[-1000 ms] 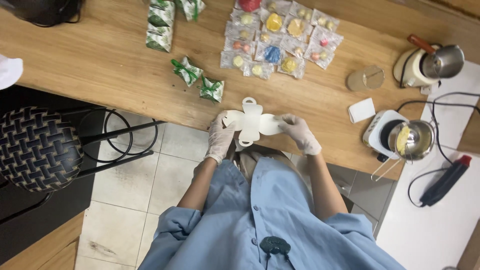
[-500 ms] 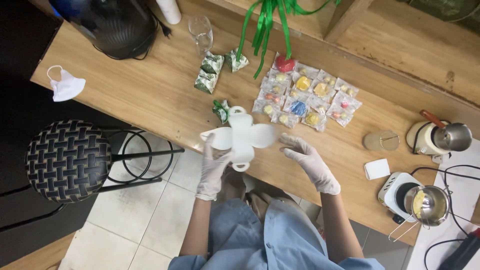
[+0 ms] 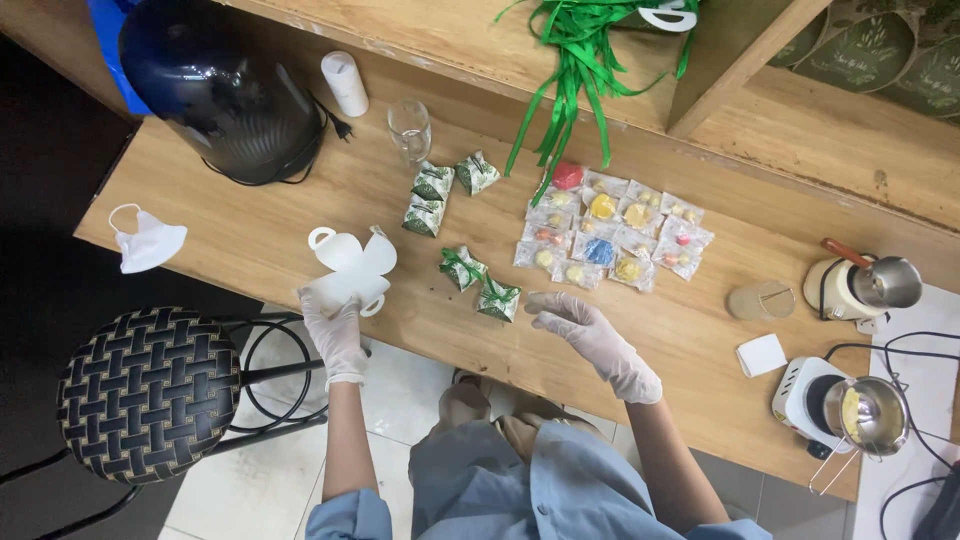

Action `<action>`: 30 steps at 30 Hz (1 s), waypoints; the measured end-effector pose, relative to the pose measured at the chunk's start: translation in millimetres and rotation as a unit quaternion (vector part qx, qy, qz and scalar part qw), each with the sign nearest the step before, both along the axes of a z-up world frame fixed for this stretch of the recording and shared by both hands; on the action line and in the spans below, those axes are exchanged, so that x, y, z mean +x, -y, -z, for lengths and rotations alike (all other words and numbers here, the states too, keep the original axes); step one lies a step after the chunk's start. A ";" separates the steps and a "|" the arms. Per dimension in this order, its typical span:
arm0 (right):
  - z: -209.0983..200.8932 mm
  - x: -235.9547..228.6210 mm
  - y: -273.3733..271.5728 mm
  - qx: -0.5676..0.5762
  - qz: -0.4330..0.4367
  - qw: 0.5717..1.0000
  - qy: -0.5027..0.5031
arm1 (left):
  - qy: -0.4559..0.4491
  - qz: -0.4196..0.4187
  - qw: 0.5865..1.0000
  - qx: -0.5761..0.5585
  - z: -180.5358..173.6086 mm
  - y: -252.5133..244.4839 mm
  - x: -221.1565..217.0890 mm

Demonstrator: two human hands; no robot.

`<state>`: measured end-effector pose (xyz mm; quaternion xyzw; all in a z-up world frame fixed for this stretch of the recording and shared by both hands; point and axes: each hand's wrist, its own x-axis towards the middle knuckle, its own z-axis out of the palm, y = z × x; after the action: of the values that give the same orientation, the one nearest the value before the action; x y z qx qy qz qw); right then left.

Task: The person prepares scented wax sachets by scraping solid wax from a container into a small cup using a metal tool, and then wraps the resulting items in decorative paper and ties them with green ribbon.

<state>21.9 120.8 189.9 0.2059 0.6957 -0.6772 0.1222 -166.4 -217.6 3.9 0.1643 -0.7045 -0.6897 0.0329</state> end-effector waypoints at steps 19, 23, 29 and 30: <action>85.2 -28.9 41.7 0.317 0.034 0.936 0.151 | -0.110 0.205 0.962 -0.146 -13.9 -86.9 65.9; 119.0 -53.0 48.1 0.494 0.002 0.870 -0.003 | -0.092 0.308 0.940 -0.117 13.8 -102.9 83.9; 121.7 -85.3 49.3 0.527 0.025 0.849 -0.040 | 0.001 0.390 0.907 -0.161 15.1 -107.9 85.5; 120.2 -90.9 49.5 0.525 0.035 0.850 -0.001 | -0.003 0.408 0.898 -0.165 19.8 -110.5 86.2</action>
<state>-69.0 71.3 69.7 0.2632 0.9401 -0.2148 -0.0288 -80.1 -107.1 -16.0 -0.1476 -0.8134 -0.5166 -0.2230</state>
